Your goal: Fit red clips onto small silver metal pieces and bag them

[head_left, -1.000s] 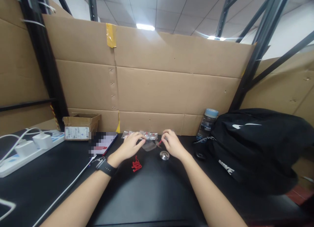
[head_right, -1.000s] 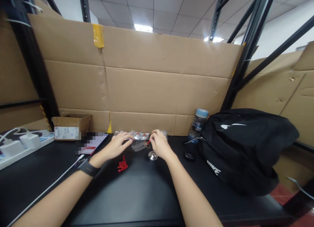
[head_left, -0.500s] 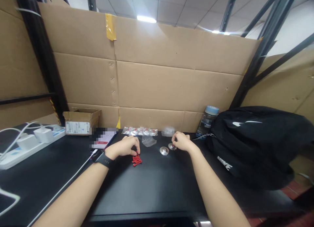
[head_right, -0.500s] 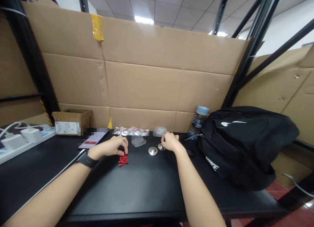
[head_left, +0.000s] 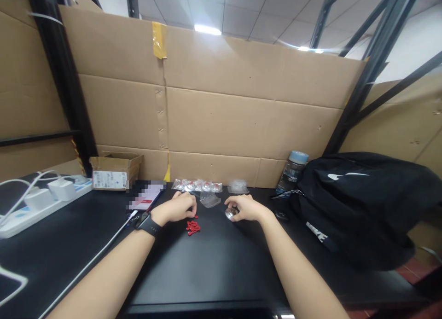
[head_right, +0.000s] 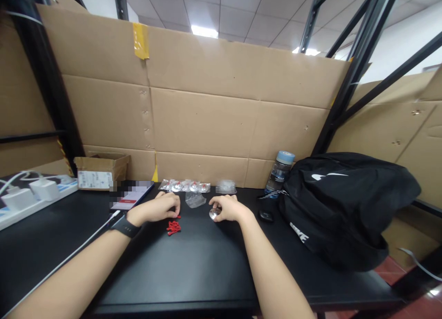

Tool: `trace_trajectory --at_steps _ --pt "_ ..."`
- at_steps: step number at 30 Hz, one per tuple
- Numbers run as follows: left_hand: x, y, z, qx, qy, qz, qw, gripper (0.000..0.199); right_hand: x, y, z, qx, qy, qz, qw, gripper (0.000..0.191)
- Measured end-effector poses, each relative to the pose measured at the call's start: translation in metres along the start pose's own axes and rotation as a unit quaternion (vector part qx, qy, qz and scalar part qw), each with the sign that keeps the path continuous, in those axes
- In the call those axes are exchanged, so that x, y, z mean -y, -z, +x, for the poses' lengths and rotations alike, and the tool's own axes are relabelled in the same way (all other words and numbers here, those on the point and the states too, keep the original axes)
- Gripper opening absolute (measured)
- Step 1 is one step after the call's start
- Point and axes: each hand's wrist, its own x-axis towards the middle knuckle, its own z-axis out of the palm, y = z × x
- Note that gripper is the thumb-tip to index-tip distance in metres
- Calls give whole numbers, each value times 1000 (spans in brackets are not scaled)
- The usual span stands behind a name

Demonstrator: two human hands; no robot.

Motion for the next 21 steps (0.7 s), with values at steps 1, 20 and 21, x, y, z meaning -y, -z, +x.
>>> trace_trajectory --at_steps 1,20,21 --pt "1 0 0 -2 3 5 1000 10 0 0 0 -2 3 6 1000 56" --pt "-24 6 13 -220 -10 -80 972 15 25 -5 7 -182 107 263 942 50" --pt "-27 7 14 -224 -9 -91 970 15 30 -7 8 -197 106 294 929 49"
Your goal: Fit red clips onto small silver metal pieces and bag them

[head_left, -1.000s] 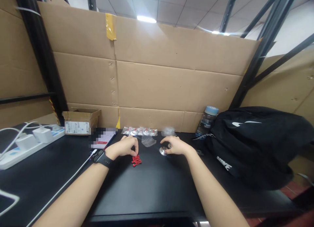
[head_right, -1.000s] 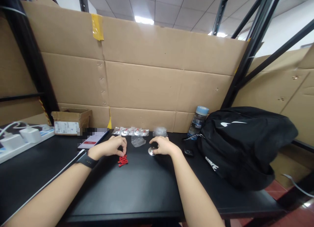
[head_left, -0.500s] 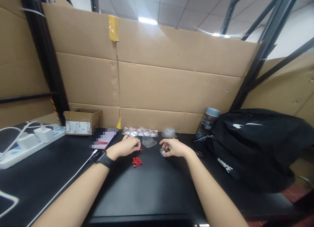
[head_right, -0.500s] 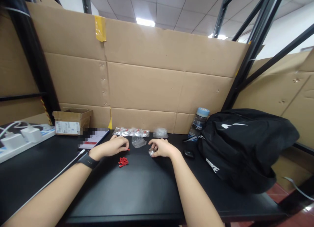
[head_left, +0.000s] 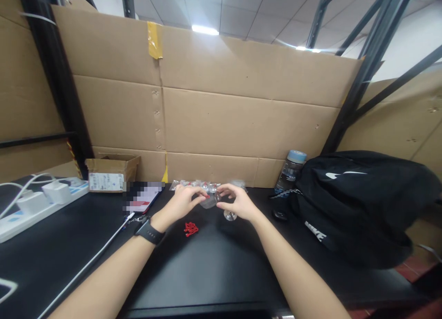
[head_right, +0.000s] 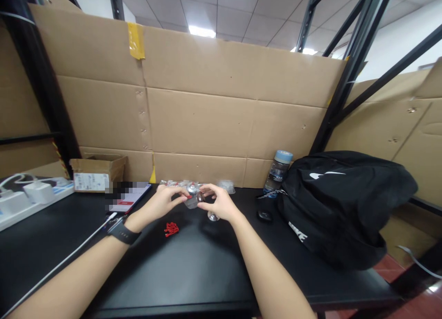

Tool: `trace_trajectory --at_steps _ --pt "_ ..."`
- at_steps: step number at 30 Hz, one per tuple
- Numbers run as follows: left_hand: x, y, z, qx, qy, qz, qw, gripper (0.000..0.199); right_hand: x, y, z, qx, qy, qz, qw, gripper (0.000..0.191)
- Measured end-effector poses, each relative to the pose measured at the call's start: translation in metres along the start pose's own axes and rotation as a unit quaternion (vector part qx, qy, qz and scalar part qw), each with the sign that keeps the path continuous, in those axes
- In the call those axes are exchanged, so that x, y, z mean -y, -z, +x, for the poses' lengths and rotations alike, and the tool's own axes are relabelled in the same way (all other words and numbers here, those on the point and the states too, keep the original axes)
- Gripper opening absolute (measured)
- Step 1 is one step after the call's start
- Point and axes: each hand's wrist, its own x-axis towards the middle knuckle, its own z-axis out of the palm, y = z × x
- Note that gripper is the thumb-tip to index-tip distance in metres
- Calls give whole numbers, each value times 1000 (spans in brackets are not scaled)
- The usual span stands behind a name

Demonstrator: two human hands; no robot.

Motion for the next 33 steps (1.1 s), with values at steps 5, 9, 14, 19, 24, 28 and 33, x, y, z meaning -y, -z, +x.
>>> trace_trajectory --at_steps 5,9,14,19,24,28,33 --pt "-16 0 1 -32 14 -29 999 19 11 -22 3 -80 -6 143 986 50" --pt "-25 -5 0 -61 1 -9 998 21 17 -31 2 -96 10 148 984 51" --pt "-29 -11 -1 -99 -27 2 995 17 22 -34 0 -104 23 145 984 50" --pt "-29 -12 -1 -122 -16 19 992 14 25 -33 0 -95 22 153 983 52" --pt "-30 -11 -3 -120 -14 41 992 10 24 -36 -1 -88 34 166 982 53" --pt "-33 -12 -4 -124 -19 68 990 12 22 -37 -1 -96 36 186 977 52" --pt "-39 -11 -5 -155 -15 122 980 11 22 -36 0 -97 31 190 977 50"
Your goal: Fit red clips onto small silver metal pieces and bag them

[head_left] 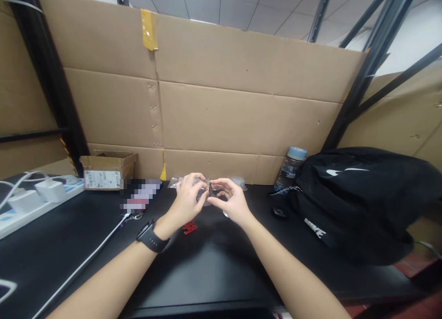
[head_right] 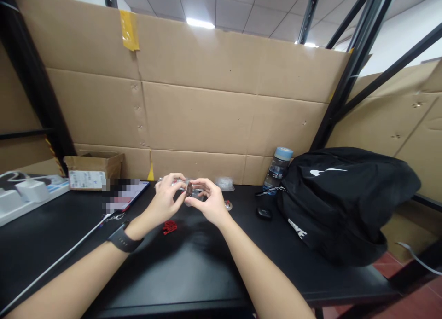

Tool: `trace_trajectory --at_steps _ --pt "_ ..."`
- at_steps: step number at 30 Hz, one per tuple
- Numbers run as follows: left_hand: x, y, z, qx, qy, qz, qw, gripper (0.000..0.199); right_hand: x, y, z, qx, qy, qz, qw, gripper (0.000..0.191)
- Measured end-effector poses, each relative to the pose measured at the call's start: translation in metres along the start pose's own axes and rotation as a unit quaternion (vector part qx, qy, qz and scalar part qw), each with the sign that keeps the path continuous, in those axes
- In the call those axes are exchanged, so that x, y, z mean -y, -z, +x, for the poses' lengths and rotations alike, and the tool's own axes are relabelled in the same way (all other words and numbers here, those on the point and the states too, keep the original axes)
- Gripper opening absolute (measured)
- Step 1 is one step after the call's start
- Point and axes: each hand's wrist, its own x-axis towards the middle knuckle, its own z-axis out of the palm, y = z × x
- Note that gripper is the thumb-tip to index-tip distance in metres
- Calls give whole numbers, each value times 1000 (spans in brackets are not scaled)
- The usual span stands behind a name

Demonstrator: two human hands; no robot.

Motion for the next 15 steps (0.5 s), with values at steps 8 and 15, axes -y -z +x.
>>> trace_trajectory --at_steps 8,15 --pt "-6 8 1 -28 -33 69 997 10 -1 -1 -1 -9 -6 -1 1000 47" --pt "-8 6 1 -33 -20 42 998 10 -2 -2 0 -4 -30 59 998 48"
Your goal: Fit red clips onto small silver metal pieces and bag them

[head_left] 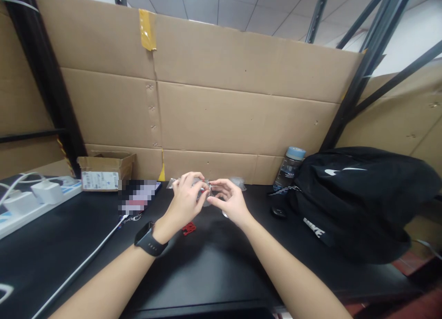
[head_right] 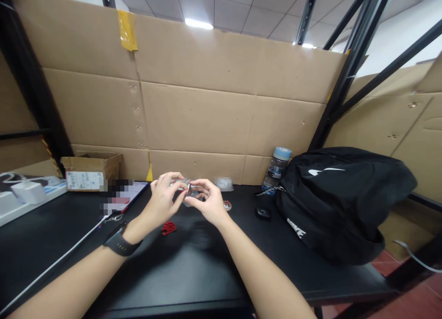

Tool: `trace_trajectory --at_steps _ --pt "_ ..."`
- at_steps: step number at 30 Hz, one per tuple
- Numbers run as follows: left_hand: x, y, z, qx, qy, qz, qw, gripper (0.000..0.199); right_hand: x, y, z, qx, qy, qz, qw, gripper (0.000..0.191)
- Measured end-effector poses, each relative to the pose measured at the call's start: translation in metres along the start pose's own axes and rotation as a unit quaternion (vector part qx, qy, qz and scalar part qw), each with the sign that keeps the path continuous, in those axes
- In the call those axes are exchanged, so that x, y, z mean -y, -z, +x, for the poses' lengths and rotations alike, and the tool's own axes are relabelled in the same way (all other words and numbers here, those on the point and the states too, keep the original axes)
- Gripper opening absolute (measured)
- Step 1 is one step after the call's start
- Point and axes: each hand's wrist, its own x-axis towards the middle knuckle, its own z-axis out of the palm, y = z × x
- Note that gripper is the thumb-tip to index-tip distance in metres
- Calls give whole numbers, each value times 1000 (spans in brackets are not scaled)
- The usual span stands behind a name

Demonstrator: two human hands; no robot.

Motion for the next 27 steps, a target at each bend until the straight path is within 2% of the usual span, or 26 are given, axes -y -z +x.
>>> trace_trajectory --at_steps 4,8,17,27 --pt "0 -1 0 2 11 -20 1000 11 2 0 0 -9 -21 67 997 49" --pt "-1 -1 0 1 17 -35 999 11 5 0 0 4 -31 92 995 48" --pt "-2 8 1 8 -22 18 1000 11 0 6 2 32 -13 33 999 46" --pt "1 2 0 9 -17 8 1000 12 1 1 0 32 2 -30 999 41"
